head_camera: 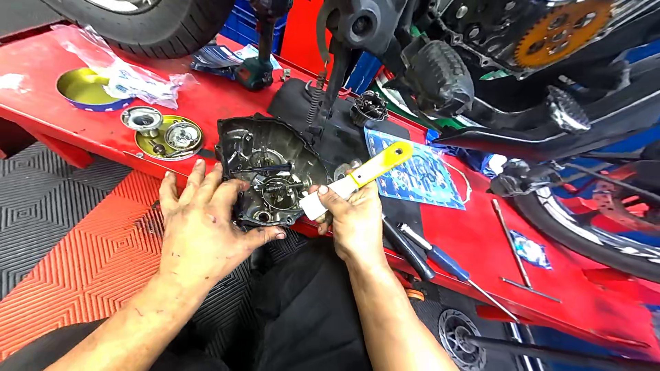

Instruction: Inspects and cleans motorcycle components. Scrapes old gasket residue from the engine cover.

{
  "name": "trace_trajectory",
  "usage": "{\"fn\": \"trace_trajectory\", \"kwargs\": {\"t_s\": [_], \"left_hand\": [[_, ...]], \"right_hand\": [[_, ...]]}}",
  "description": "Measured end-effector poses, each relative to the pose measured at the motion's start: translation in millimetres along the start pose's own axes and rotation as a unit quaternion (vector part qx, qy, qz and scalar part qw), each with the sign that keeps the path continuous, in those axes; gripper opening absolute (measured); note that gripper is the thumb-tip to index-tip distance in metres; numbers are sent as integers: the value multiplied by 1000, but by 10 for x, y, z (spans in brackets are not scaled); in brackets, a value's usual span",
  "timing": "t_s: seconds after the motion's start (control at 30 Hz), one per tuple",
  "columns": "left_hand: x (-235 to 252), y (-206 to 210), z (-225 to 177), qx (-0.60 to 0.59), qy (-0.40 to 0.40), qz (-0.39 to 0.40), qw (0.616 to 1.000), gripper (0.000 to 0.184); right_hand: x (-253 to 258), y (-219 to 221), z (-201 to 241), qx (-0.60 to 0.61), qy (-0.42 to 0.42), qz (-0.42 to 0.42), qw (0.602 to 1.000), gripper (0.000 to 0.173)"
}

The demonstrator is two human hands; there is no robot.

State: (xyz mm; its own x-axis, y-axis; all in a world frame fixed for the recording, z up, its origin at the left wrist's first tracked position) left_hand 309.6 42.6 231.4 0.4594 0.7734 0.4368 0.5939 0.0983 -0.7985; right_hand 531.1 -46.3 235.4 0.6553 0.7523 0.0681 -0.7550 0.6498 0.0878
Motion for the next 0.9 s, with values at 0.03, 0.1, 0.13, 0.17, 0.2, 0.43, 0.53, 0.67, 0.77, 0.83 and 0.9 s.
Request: {"fn": "trace_trajectory", "kwargs": {"t_s": [0.03, 0.1, 0.13, 0.17, 0.2, 0.43, 0.53, 0.67, 0.77, 0.83, 0.9], "left_hand": [[-12, -5, -29, 0, 0, -1, 1000, 95], [-34, -1, -73, 7, -1, -3, 1000, 95], [-39, 3, -82, 8, -3, -3, 1000, 96], [-42, 5, -87, 9, -4, -2, 1000, 97], [-45, 3, -93, 11, -4, -4, 1000, 97], [-88, 2, -116, 24, -6, -12, 1000, 98], [-87, 17, -120, 31, -8, -2, 999, 99], [-92, -8, -193, 49, 7, -6, 999, 98], [-103, 5, -187, 51, 5, -3, 999, 97], [-104, 10, -196, 53, 9, -8, 999, 96], [-97, -1, -227, 56, 18, -17, 998, 96]], "right_hand": [[30, -52, -33, 17, 15, -16, 1000, 47], [45, -85, -50, 33, 25, -33, 999, 44], [-4, -28, -31, 26, 25, -18, 999, 45], [-85, 61, -5, 12, 21, 7, 1000, 46], [-176, 147, 17, -2, 19, 34, 999, 46], [-200, 49, -24, -14, 11, -1, 1000, 44], [-334, 241, 70, -31, -39, 40, 998, 51], [-229, 92, 8, -4, -27, 1, 1000, 50], [-363, 181, 23, -20, -27, 29, 999, 49], [-347, 136, 9, -13, -25, 26, 999, 49], [-300, 52, 0, -7, -28, 5, 1000, 48]]}}
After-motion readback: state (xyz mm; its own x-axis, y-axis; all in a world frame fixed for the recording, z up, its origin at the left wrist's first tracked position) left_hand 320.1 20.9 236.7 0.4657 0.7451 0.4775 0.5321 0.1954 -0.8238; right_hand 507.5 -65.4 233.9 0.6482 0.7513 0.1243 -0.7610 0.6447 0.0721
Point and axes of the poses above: each hand's wrist, its own x-axis towards the middle knuckle, its own y-axis out of the palm, z = x × y, the point moved 8 cm from there along x, towards the middle knuckle, and after that the axes turned 1 degree about z, right-handed, at the moved point
